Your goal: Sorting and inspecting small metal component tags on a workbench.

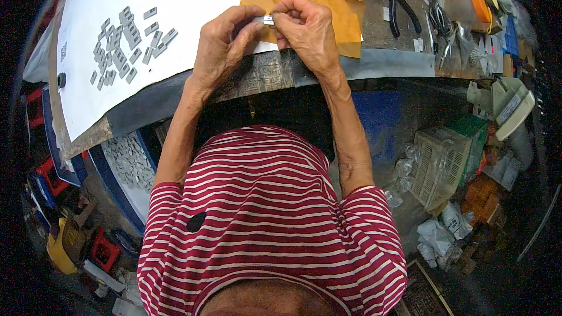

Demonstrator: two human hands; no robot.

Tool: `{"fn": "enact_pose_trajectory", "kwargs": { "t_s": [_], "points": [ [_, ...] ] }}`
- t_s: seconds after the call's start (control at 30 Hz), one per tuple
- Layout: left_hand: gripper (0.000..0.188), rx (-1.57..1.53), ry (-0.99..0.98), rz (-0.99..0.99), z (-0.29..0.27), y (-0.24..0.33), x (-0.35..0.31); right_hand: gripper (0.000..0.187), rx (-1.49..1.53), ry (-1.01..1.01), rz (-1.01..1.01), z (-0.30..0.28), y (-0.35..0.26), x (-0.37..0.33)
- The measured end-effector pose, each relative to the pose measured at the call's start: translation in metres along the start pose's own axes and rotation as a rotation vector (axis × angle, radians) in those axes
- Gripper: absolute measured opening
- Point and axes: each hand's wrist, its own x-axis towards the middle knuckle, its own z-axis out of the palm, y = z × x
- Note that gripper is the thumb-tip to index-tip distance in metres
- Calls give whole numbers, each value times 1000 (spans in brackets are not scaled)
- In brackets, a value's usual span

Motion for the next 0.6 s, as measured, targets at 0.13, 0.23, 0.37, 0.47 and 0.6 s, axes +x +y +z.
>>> {"fn": "enact_pose_trajectory", "kwargs": {
  "t_s": [0.13,0.23,0.37,0.47,0.6],
  "points": [
    [17,65,-6,78,1,-3,1,7,-80,7,-35,0,0,0],
    [17,124,-2,124,1,-2,2,6,-92,3,-52,-1,2,1],
    [16,127,8,136,-2,-3,2,7,-52,-3,-35,2,1,1],
    [14,106,30,110,-8,-2,1,11,-76,-2,3,6,-6,-1],
    [15,160,68,144,-17,3,1,15,-82,83,71,3,-11,-5]
  ]
}}
